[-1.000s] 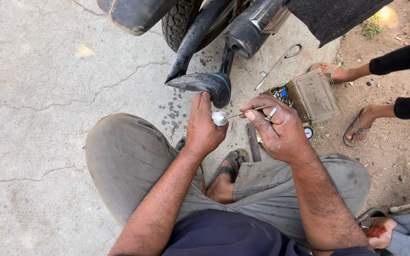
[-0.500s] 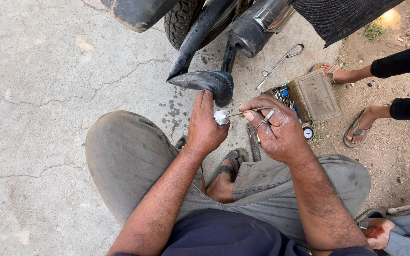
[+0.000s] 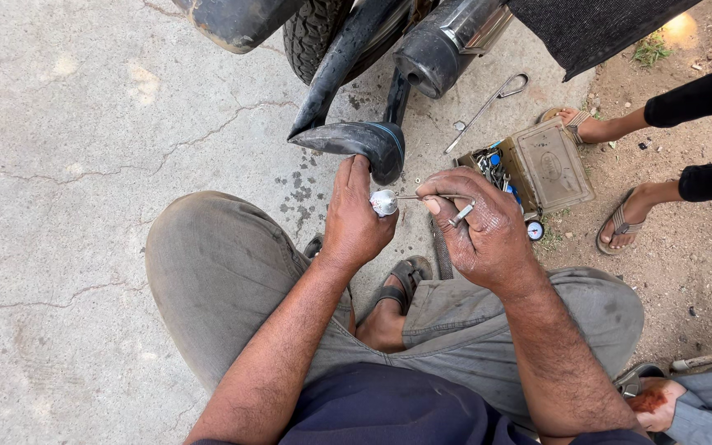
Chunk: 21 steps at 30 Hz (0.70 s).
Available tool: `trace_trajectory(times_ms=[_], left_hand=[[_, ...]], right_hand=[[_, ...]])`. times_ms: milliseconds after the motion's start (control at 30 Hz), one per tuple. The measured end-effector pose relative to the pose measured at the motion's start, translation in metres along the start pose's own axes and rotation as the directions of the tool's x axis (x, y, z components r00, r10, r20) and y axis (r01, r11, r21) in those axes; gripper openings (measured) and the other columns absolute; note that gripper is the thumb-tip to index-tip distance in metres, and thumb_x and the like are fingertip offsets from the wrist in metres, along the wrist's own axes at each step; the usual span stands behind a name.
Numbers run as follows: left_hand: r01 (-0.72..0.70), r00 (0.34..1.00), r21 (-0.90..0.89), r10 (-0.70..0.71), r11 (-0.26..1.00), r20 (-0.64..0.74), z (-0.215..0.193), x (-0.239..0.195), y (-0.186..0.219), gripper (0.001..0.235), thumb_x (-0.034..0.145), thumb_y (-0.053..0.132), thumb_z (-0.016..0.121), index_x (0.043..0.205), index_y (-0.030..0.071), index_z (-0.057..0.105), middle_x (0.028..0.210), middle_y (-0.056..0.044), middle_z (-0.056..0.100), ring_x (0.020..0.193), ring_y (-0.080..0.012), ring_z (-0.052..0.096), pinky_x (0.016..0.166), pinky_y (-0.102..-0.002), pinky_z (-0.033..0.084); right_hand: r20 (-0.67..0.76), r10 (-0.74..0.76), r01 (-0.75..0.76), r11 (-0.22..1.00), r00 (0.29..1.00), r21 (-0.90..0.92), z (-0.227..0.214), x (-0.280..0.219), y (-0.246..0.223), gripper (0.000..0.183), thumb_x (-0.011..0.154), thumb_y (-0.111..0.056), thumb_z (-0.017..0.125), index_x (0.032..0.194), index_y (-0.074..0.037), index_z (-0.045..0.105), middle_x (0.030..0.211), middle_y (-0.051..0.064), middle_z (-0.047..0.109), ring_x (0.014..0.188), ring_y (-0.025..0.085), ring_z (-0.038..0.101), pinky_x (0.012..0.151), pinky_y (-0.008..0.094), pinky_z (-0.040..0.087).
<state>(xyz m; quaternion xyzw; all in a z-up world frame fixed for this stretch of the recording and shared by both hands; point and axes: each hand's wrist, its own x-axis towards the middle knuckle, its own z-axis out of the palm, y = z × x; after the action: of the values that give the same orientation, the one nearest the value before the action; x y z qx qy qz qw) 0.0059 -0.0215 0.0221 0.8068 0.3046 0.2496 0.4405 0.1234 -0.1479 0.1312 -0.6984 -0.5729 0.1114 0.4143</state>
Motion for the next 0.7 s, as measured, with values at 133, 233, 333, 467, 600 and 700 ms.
trace_trajectory(times_ms=[133,233,333,467,600,700], left_hand=[[-0.010,1.000,0.007,0.010,1.000,-0.020,0.000,0.000,0.000,0.080,0.076,0.008,0.080,0.143,-0.006,0.038,0.134,-0.027,0.049,0.128,-0.0454,0.051,0.108,-0.048,0.045],[-0.037,0.999,0.015,0.038,0.999,-0.039,0.001,0.000,-0.001,0.082,0.075,0.008,0.081,0.143,-0.007,0.037,0.135,-0.028,0.048,0.128,-0.0462,0.050,0.107,-0.049,0.044],[0.008,1.000,0.016,-0.007,1.000,-0.006,0.000,0.000,0.000,0.084,0.074,0.008,0.081,0.143,-0.006,0.037,0.135,-0.027,0.048,0.129,-0.0451,0.050,0.108,-0.048,0.044],[0.046,0.998,0.042,-0.048,0.998,0.038,0.001,0.002,0.000,0.087,0.074,0.011,0.083,0.144,-0.006,0.035,0.135,-0.026,0.045,0.130,-0.0431,0.049,0.108,-0.048,0.043],[0.032,0.999,0.044,-0.033,0.999,0.030,0.002,0.001,-0.001,0.087,0.074,0.010,0.083,0.145,-0.006,0.035,0.136,-0.026,0.045,0.131,-0.0428,0.049,0.109,-0.048,0.043],[0.049,0.998,0.048,-0.051,0.998,0.042,0.001,0.002,0.000,0.086,0.074,0.010,0.082,0.145,-0.005,0.035,0.136,-0.026,0.045,0.130,-0.0427,0.049,0.108,-0.048,0.043]], right_hand=[[-0.024,0.021,-0.022,1.000,0.999,-0.014,0.000,0.001,-0.003,0.012,0.103,-0.005,0.065,0.114,-0.004,0.067,0.111,0.011,0.071,0.106,0.024,0.073,0.091,0.036,0.058],[-0.094,0.012,-0.018,0.998,0.995,-0.058,-0.003,-0.001,-0.005,0.009,0.105,-0.006,0.064,0.113,-0.004,0.067,0.110,0.010,0.071,0.106,0.022,0.072,0.092,0.035,0.059],[-0.172,-0.027,0.016,0.998,0.985,-0.065,-0.006,-0.003,-0.003,0.008,0.108,-0.006,0.062,0.113,-0.004,0.067,0.111,0.010,0.070,0.107,0.020,0.071,0.094,0.033,0.060],[-0.293,-0.184,0.131,0.973,0.938,-0.190,-0.011,-0.006,0.008,0.007,0.113,-0.004,0.059,0.115,-0.003,0.066,0.114,0.009,0.070,0.105,0.018,0.070,0.092,0.030,0.060],[-0.427,-0.190,0.161,0.981,0.884,-0.104,-0.020,-0.007,0.017,0.009,0.115,-0.005,0.057,0.120,0.000,0.063,0.115,0.009,0.066,0.106,0.017,0.067,0.088,0.026,0.060],[-0.344,0.061,0.007,0.981,0.937,0.193,-0.020,-0.012,0.014,0.009,0.111,-0.006,0.060,0.116,-0.002,0.066,0.108,0.007,0.071,0.086,0.012,0.063,0.078,0.026,0.054]])
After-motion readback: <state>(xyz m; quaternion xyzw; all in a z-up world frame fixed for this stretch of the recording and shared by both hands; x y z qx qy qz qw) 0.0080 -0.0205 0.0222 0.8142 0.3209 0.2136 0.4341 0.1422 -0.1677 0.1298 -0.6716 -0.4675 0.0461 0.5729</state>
